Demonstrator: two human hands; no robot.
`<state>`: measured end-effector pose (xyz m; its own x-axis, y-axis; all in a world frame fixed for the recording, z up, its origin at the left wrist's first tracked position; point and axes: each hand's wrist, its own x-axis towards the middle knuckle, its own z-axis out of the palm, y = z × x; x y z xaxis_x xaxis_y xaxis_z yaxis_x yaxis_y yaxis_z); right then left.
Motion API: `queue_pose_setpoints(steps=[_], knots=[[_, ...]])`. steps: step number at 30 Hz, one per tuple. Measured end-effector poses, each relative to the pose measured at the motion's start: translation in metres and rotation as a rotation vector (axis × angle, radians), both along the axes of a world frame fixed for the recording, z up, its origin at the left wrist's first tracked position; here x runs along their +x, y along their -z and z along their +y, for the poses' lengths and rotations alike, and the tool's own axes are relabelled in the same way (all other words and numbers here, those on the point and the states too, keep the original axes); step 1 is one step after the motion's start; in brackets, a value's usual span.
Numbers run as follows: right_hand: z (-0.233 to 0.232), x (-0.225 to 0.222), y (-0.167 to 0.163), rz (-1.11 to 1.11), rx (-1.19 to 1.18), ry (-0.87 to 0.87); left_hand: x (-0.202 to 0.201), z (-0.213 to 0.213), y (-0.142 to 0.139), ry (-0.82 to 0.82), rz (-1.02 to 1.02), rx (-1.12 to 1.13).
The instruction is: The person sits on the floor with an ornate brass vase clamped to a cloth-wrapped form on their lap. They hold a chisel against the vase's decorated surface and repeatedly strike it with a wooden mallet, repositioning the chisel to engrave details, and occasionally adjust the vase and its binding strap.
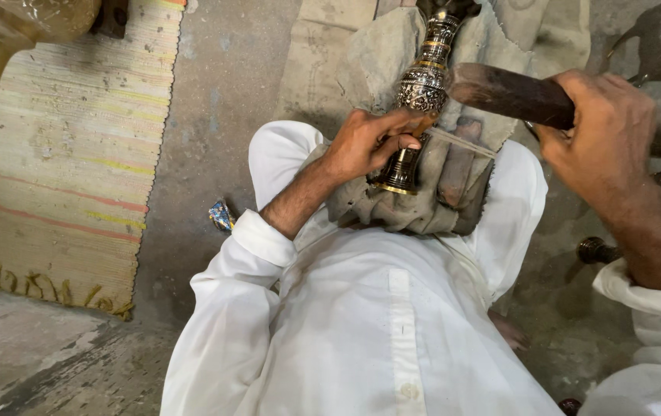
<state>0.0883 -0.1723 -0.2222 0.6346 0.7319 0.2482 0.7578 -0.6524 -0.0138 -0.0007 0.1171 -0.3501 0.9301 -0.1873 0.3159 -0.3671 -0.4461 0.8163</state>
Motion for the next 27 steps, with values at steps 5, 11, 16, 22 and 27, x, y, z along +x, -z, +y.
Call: queue_pose_setpoints(steps=[5,11,16,22,27], knots=[[-0.002,0.008,-0.005,0.015,-0.022,-0.009,0.002,0.001,0.003,0.001,-0.035,0.007],[-0.009,0.006,0.002,0.036,0.002,0.007,0.002,0.002,0.005,0.038,-0.08,-0.028],[-0.005,0.003,-0.002,-0.163,-0.065,-0.064,0.001,0.002,0.005,0.057,-0.05,-0.081],[-0.004,0.003,-0.01,-0.245,-0.083,-0.084,0.001,0.002,-0.001,0.058,0.038,-0.033],[-0.011,0.002,-0.009,-0.169,-0.045,-0.052,0.001,0.003,-0.004,0.069,-0.081,-0.04]])
